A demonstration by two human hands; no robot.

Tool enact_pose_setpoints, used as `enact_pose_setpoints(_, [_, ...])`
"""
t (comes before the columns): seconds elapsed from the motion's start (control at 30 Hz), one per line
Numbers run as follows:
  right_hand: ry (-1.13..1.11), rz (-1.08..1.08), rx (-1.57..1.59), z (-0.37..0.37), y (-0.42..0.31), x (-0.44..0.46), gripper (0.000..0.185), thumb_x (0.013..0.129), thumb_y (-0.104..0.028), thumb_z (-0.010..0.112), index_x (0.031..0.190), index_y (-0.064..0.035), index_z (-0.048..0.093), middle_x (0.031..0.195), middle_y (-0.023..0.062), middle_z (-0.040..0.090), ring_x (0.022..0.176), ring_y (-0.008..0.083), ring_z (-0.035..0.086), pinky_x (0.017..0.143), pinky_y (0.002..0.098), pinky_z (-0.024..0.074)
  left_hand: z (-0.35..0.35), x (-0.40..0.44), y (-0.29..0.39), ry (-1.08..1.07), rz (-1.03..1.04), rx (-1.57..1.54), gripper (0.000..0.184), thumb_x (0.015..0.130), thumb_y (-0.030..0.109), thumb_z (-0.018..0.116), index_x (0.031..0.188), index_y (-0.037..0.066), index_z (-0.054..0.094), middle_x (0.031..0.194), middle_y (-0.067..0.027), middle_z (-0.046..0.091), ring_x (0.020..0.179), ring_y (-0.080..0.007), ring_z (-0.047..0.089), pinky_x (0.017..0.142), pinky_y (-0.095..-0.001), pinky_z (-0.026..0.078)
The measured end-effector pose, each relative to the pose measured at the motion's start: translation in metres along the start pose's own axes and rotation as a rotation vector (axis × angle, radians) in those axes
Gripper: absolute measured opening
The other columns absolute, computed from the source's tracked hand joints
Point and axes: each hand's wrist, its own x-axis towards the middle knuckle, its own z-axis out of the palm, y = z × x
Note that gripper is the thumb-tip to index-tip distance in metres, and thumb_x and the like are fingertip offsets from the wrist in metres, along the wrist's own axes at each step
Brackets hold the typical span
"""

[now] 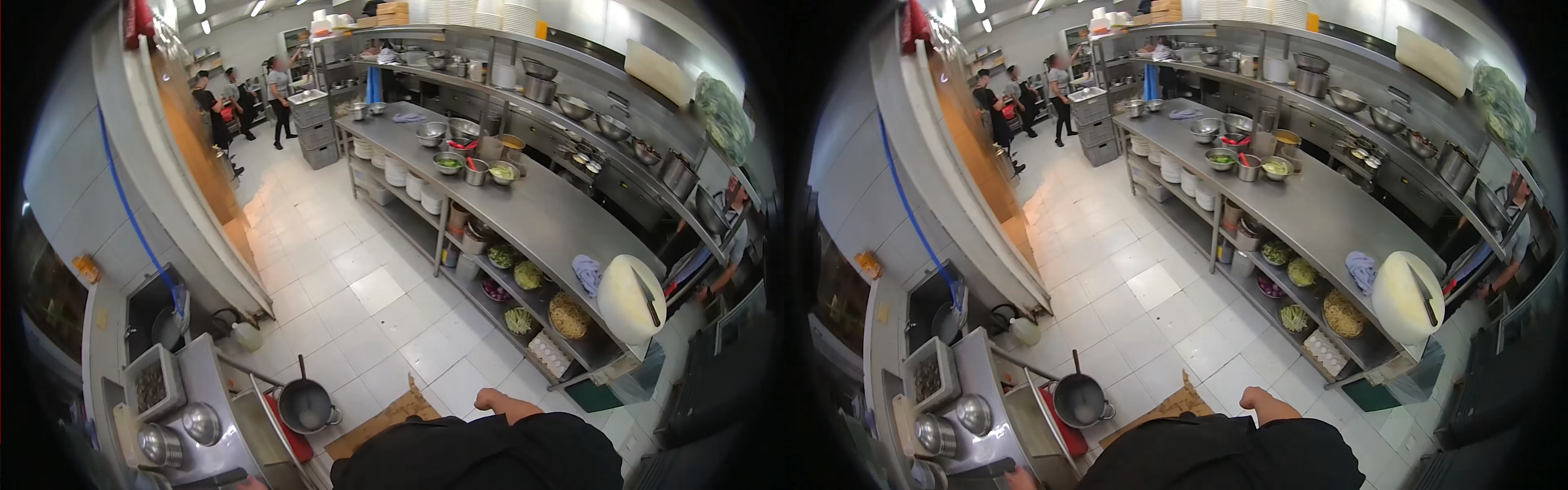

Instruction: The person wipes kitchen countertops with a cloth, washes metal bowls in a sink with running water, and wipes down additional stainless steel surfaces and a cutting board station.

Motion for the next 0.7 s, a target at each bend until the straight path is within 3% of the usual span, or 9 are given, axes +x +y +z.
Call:
enact_pose_setpoints(0.07, [0.026, 0.065, 0.075, 0.015, -0.021, -0.007, 0.040, 0.083, -0.028, 0.054, 0.113, -0.0068, 0.070, 0.123, 0.0196, 0.063, 0.116, 0.0350, 0.059, 0.098, 0.0448, 0.0467, -0.055, -0.030, 0.034, -0.092, 0.192, -0.084, 0.092, 0.078, 0.069, 0.054, 0.138, 0.000, 0.046, 0.147, -0.0227, 0.039, 0.140, -0.0383, 0.031, 0.108, -0.0666, 0.023])
enact_pose_setpoints(0.1, [0.057, 0.103, 0.061, -0.045, 0.056, 0.021, 0.040, 0.083, -0.028, 0.054, 0.113, -0.0068, 0.070, 0.123, 0.0196, 0.063, 0.116, 0.0350, 0.059, 0.098, 0.0448, 0.0467, -0.008, -0.121, 0.083, -0.135, 0.194, -0.111, 0.092, 0.078, 0.069, 0.054, 0.138, 0.000, 0.046, 0.147, -0.0227, 0.039, 0.140, -0.0383, 0.031, 0.108, -0.0666, 0.023])
enact_pose_setpoints(0.17, [0.097, 0.003, 0.077, -0.042, 0.067, 0.045, 0.037, 0.082, -0.027, 0.054, 0.109, -0.0070, 0.071, 0.117, 0.0176, 0.066, 0.111, 0.0344, 0.062, 0.095, 0.0436, 0.0484, 0.021, -0.153, 0.111, 0.555, 0.562, 0.316, 0.072, 0.083, 0.059, 0.052, 0.125, 0.000, 0.055, 0.125, -0.0231, 0.057, 0.109, -0.0410, 0.056, 0.088, -0.0602, 0.044])
enact_pose_setpoints(0.2, [0.090, 0.010, 0.097, -0.043, 0.067, 0.048, 0.037, 0.082, -0.027, 0.054, 0.109, -0.0070, 0.071, 0.117, 0.0176, 0.066, 0.111, 0.0344, 0.062, 0.095, 0.0436, 0.0484, 0.018, -0.166, 0.118, 0.561, 0.584, 0.317, 0.072, 0.083, 0.059, 0.052, 0.125, 0.000, 0.055, 0.125, -0.0231, 0.057, 0.109, -0.0410, 0.056, 0.088, -0.0602, 0.044])
enact_pose_setpoints(0.27, [0.180, -0.017, 0.218, -0.054, 0.070, 0.052, 0.034, 0.082, -0.028, 0.055, 0.105, -0.0090, 0.072, 0.111, 0.0158, 0.069, 0.106, 0.0339, 0.064, 0.093, 0.0421, 0.0499, 0.016, -0.199, 0.133, 0.609, 0.841, 0.487, 0.057, 0.089, 0.054, 0.045, 0.118, 0.005, 0.055, 0.106, -0.0136, 0.066, 0.086, -0.0327, 0.064, 0.074, -0.0487, 0.051])
enact_pose_setpoints(0.47, [0.174, -0.025, 0.417, -0.043, 0.077, 0.042, 0.033, 0.081, -0.031, 0.055, 0.100, -0.0117, 0.073, 0.108, 0.0160, 0.069, 0.103, 0.0343, 0.065, 0.089, 0.0429, 0.0514, 0.052, -0.239, 0.196, -0.114, 1.212, 0.542, 0.049, 0.088, 0.047, 0.051, 0.115, 0.007, 0.058, 0.098, -0.0145, 0.067, 0.081, -0.0331, 0.065, 0.069, -0.0499, 0.051])
enact_pose_setpoints(0.67, [0.032, 0.087, 0.298, -0.025, 0.125, 0.044, 0.038, 0.080, -0.030, 0.051, 0.101, -0.0060, 0.072, 0.108, 0.0199, 0.068, 0.104, 0.0363, 0.064, 0.089, 0.0452, 0.0506, 0.128, -0.239, 0.305, -0.820, 1.360, 0.549, 0.040, 0.088, 0.040, 0.058, 0.113, 0.010, 0.061, 0.090, -0.0154, 0.069, 0.076, -0.0334, 0.067, 0.065, -0.0511, 0.051])
enact_pose_setpoints(0.7, [0.030, 0.139, 0.283, -0.017, 0.139, 0.052, 0.037, 0.080, -0.029, 0.051, 0.097, -0.0050, 0.072, 0.103, 0.0192, 0.069, 0.096, 0.0353, 0.066, 0.085, 0.0446, 0.0524, 0.139, -0.238, 0.329, -0.905, 1.391, 0.549, 0.039, 0.087, 0.039, 0.059, 0.113, 0.010, 0.062, 0.089, -0.0155, 0.069, 0.075, -0.0335, 0.067, 0.064, -0.0513, 0.051])
